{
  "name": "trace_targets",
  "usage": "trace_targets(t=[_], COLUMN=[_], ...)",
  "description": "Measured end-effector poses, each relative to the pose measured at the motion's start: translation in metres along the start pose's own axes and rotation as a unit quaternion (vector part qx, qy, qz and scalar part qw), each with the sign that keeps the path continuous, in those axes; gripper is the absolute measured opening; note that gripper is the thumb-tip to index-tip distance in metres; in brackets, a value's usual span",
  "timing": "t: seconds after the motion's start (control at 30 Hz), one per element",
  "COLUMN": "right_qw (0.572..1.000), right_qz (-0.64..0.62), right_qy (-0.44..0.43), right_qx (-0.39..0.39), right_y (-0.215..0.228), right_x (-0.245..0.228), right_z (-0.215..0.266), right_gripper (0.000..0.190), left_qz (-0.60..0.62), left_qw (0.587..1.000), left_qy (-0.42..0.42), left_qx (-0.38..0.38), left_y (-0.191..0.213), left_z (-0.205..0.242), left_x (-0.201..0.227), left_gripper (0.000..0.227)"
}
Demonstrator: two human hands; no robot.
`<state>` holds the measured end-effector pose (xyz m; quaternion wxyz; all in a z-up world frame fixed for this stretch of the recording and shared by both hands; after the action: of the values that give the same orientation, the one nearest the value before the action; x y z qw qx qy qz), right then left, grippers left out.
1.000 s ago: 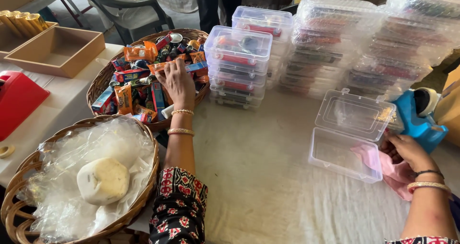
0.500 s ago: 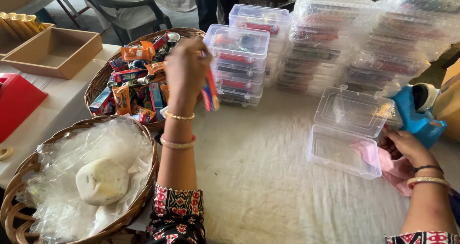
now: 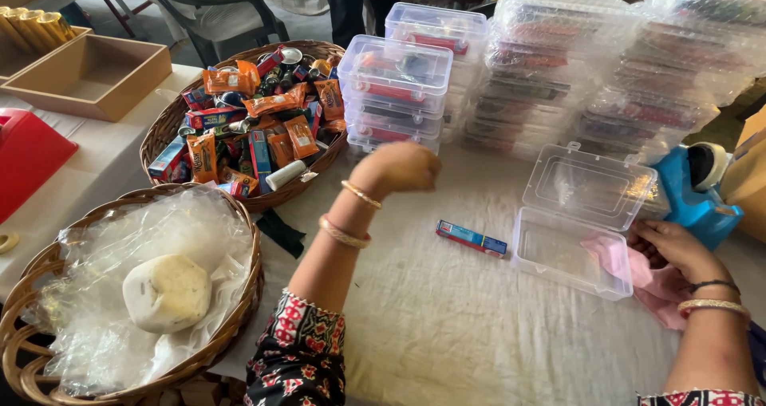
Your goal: Packing small toiletries and snacks into plastic containers and organizing them for shipment.
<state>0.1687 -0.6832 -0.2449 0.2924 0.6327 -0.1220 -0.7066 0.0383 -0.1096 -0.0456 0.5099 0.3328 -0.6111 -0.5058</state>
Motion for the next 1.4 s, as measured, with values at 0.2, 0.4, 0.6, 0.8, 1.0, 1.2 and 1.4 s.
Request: trace_targets(t=[0.2, 0.4, 0.6, 0.8, 1.0, 1.2, 1.4], right_qw=[1.000, 0.998, 0.994, 0.988, 0.987, 0.994, 0.935], right_qz=[0.001, -0.011, -0.083, -0.047, 0.017, 0.026, -0.159], right_qy=[0.011, 0.047, -0.015, 0.019, 0.020, 0.017, 0.295], right_qx=[-0.007, -0.038, -0.073, -0.144, -0.157, -0.109, 0.116], right_y=[0.002, 0.006, -0.005, -0.006, -0.012, 0.013, 0.052], right_x=[0.006, 0.027, -0.048, -0.081, -0.093, -0.050, -0.104], right_z=[-0.001, -0.013, 0.035, 0.066, 0.070, 0.047, 0.090], right_gripper=[0.043, 0.037, 0.044, 0.052, 0.049, 0.024, 0.010], left_qz=[-0.082, -0.079, -0.087, -0.033, 0.215, 0.401, 0.591], left_qw=[0.909, 0.844, 0.841, 0.844, 0.914, 0.910, 0.803], left_qy=[0.348, 0.464, 0.476, 0.381, -0.004, -0.082, -0.067], left_qx=[0.212, 0.256, 0.243, 0.376, 0.342, 0.070, -0.030], left_y=[0.021, -0.001, -0.016, 0.037, 0.056, 0.021, -0.085], left_z=[0.009, 0.009, -0.002, 0.034, 0.043, 0.010, -0.064], left_x=[-0.096, -0.154, -0.180, -0.139, -0.053, 0.021, 0.028], left_gripper=[0.020, 0.029, 0.047, 0.031, 0.035, 0.022, 0.019])
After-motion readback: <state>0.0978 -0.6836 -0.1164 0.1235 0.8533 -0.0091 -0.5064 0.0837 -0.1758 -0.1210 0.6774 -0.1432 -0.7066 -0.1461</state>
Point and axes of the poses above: each hand's wrist, its own z-axis away from the middle knuckle, its own y-axis out of the back of the hand, x = y × z, the point moved 1 cm from there along -z, towards the middle knuckle, and after that the axes turned 11 degrees about y, right-handed, at the moved point
